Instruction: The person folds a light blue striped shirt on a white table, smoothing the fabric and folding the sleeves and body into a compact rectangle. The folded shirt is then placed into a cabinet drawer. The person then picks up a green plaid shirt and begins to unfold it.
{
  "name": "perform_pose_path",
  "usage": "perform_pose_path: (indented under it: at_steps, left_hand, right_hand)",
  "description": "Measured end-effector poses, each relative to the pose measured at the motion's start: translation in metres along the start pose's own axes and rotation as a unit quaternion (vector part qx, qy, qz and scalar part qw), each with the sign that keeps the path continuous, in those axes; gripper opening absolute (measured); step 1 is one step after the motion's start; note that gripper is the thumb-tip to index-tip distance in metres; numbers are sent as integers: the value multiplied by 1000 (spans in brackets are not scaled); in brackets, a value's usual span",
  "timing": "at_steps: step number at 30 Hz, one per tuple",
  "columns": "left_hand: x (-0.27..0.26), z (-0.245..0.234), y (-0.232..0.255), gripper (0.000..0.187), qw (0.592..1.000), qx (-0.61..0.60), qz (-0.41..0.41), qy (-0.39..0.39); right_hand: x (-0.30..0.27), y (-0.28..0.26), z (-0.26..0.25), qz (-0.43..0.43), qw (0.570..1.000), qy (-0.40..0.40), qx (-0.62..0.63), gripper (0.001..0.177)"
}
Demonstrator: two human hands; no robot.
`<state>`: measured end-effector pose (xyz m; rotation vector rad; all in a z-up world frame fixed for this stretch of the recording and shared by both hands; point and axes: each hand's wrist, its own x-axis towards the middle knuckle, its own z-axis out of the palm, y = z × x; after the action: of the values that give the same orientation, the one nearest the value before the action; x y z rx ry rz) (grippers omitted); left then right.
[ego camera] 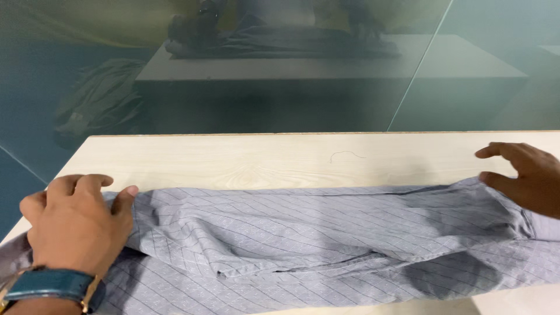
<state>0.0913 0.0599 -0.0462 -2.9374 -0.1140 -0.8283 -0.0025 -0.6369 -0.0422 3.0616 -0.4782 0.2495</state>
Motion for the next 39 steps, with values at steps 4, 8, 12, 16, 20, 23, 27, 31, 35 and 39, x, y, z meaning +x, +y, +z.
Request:
perform_pose_path:
  at_steps: [4,8,12,16,20,23,27,31,35,39]
  left_hand:
    - [-30,-36,41,46,983,-178,15,45]
    - [-45,-63,67,65,911,-353,-10,-211]
    - [-45,-78,71,97,900,-162,173,-366]
    - [-40,-84,65,118,831,-29,160,-532]
    - [-35,-81,62,121,830,-89,142,-532]
    - [-31,-84,68,107,841,-127,114,-514]
    - [-37,-94,94,107,866,-163,124,-456]
    - [-47,-102,119,113,850,-170,189,-461]
    - [-48,-107,130,124,798,-28,223,-559]
    - [-54,-104,134,132,806,1,227,-547]
  right_hand:
    - [-52,-99,-29,-106,992,52,38,50]
    - [-87,-136,-13,-91,993,45,63,66]
    - [-97,-132,26,110,982,-126,-88,94]
    - [-91,-116,42,121,988,-83,-50,102]
    - [-91,-106,22,132,986,-52,90,78]
    - [-92,-91,9,205,954,40,215,62]
    - [-83,-50,28,268,916,137,263,45]
    - [-92,-12,51,344,865,140,337,46]
    - [-92,16,51,371,835,169,370,44]
    - [-83,31,44,370,829,180,378,42]
